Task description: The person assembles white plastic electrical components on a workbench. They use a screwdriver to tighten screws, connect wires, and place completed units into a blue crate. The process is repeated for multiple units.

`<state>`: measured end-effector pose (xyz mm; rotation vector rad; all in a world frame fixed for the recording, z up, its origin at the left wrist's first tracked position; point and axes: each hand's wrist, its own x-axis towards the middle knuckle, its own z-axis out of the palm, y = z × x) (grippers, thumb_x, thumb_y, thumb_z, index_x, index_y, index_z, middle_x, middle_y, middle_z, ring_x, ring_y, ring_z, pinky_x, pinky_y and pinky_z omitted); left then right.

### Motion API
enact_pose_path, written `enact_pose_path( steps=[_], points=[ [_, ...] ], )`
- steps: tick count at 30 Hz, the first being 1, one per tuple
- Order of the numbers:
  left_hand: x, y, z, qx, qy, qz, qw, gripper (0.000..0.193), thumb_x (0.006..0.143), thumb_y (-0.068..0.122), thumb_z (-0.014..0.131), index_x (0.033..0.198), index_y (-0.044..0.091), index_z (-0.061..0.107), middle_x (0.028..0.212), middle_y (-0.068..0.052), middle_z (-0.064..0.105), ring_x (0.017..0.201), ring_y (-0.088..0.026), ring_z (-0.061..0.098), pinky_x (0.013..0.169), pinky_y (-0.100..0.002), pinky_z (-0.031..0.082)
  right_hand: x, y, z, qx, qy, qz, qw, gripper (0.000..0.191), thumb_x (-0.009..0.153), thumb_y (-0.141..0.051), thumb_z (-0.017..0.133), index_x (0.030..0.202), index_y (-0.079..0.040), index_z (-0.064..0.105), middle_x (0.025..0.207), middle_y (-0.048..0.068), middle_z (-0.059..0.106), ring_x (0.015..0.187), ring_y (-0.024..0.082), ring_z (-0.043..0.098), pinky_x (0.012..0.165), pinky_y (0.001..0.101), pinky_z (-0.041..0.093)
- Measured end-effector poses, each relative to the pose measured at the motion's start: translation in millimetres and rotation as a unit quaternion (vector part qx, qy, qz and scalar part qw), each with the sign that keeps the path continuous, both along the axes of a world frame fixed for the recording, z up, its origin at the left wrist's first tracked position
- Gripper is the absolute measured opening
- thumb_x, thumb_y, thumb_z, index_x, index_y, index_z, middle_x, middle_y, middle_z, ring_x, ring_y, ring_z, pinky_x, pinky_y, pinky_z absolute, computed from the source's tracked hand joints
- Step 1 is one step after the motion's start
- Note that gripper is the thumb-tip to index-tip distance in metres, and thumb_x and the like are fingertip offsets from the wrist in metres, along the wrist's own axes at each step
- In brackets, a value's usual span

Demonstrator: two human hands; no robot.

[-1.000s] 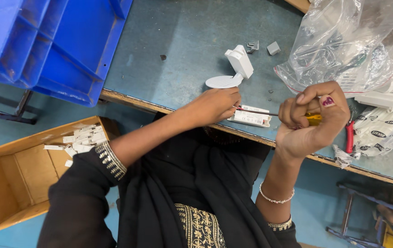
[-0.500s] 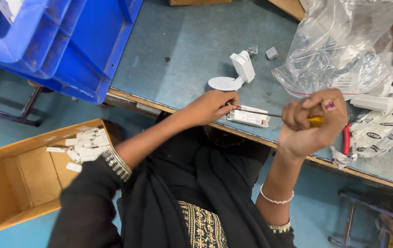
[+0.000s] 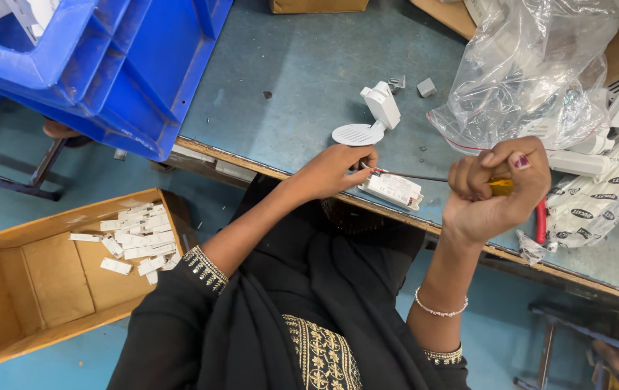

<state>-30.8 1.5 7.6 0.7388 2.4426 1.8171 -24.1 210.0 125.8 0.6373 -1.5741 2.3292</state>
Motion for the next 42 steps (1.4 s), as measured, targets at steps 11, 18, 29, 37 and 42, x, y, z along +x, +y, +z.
enact_pose_path(
  steps=[11,18,29,37,42],
  points=[
    [-0.2,0.7,1.2,0.014,0.026,0.02,0.999,0.011,0.089,0.012,0.066,0.091,0.004,0.06,0.081,-0.006,0.064,0.071,-0.017,0.059,0.069,-0.034,0.051,-1.9,1.7,3.2,-0.001,-0.008,0.02,1.0,0.033,0.11,-0.023,0.042,0.085,-0.001,0.043,0.049,-0.002,0.022,0.036,0.005,0.013,0.036,0.0247,0.014],
    [1.2,2.7,-0.1,0.012,0.004,0.033,0.999,0.011,0.088,0.012,0.067,0.092,0.004,0.062,0.079,-0.006,0.064,0.069,-0.017,0.059,0.068,-0.033,0.051,-1.6,-3.3,4.5,0.011,-0.003,0.01,1.0,0.032,0.109,-0.02,0.04,0.084,0.0,0.044,0.05,-0.001,0.023,0.037,0.005,0.013,0.036,0.0249,0.014],
    [7.0,21.9,-9.1,0.094,0.011,0.086,0.992,0.012,0.092,0.013,0.073,0.092,0.004,0.067,0.089,-0.008,0.072,0.084,-0.022,0.071,0.078,-0.035,0.057,-7.0,-16.9,5.9,0.032,-0.004,0.001,0.999,0.034,0.109,-0.017,0.036,0.083,0.003,0.045,0.051,0.001,0.025,0.038,0.005,0.013,0.038,0.0246,0.014],
    [36.2,31.0,-3.6,0.012,0.163,0.236,0.958,0.009,0.093,0.009,0.072,0.101,0.006,0.068,0.095,-0.006,0.068,0.094,-0.026,0.064,0.084,-0.038,0.051,-8.3,-16.6,6.3,0.035,0.001,0.006,0.999,0.031,0.109,-0.017,0.035,0.088,0.002,0.046,0.051,0.001,0.026,0.039,0.005,0.013,0.038,0.0245,0.015],
    [37.3,34.5,-5.1,0.016,0.207,0.258,0.944,0.014,0.092,0.003,0.071,0.106,0.004,0.069,0.095,-0.005,0.068,0.091,-0.024,0.065,0.083,-0.038,0.052,-8.1,-18.4,6.6,0.036,0.002,0.016,0.999,0.032,0.109,-0.016,0.035,0.086,0.004,0.045,0.053,0.001,0.026,0.039,0.005,0.013,0.038,0.0243,0.014]
  ],
)
